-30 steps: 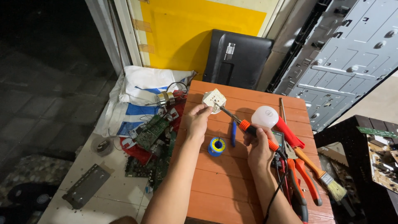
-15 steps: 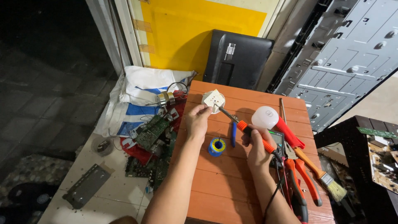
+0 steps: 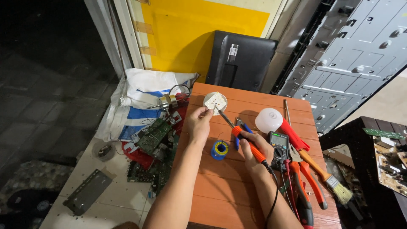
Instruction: The person uses pliers to hold a small white electrical component while applying solder with a soldering iron. They repeatedly heat the component's terminals and feed solder wire to create connections.
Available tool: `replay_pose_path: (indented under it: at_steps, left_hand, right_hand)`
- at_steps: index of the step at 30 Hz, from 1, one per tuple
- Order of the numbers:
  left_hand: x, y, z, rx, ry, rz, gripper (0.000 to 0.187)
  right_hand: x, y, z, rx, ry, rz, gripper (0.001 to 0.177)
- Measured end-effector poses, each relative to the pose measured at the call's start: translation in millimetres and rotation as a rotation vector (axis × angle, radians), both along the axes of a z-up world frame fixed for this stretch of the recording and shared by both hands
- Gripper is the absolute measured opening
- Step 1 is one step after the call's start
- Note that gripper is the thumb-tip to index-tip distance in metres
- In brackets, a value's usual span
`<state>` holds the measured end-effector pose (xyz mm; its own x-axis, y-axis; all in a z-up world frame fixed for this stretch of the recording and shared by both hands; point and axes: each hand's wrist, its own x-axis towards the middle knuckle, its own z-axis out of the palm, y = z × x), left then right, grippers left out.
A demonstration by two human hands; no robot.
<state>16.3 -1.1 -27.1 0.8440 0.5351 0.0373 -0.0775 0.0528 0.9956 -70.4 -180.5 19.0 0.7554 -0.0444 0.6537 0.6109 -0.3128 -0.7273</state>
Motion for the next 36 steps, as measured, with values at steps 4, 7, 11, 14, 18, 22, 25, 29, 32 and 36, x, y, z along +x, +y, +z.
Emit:
replay_pose_path:
  at_steps: [4,7,11,14,18,22,25,29,32,36]
  left_hand:
    - [-3.0,2.2,3.3,0.03,0.011,0.013,0.015]
    - [-2.6,0.0,4.8,0.046,0.008,0.021,0.017]
    - [-6.2,0.9,11.0,0.001,0.018,0.006,0.021]
    - [-7.2,1.8,10.3,0.019,0.039,-0.013,0.026]
    - [4.8,4.3,-6.4,0.034,0.072,-0.03,0.027]
    - [10.1,-0.6,-7.4,-0.156,0.05,-0.045,0.024]
    - [3.1,0.2,-5.6,-0.192,0.058,-0.055,0.03]
    - [10.2,6.1,-12.7,-0.16,0.062,0.007,0.03]
    - [11.2,-0.8,-11.1,-0.124,0.064,-0.012,0.03]
    - [5.5,3.4,-2.7,-0.13,0.069,-0.009,0.03]
  right_hand:
    - [0.6,7.9,-4.0,0.115,0.093,-0.033,0.019]
    - [7.2,9.7,-3.4,0.372,0.056,-0.043,0.019]
    - [15.8,5.7,-3.3,0.518,-0.004,-0.129,0.022]
    - [9.1,7.6,13.3,0.655,0.079,-0.218,0.022]
    - [6.2,-28.0,43.6,0.517,0.009,-0.371,0.017]
    - [21.2,-73.0,50.8,0.001,-0.648,-0.641,0.035]
    - [33.8,-81.4,32.6,0.163,-0.123,-0.413,0.024]
    - [9.5,-40.2,51.1,0.144,0.099,-0.338,0.029]
    - [1.7,-16.5,33.1,0.305,0.104,-0.194,0.036]
    - [19.6,-6.9,-27.4,0.763,0.165,0.084,0.027]
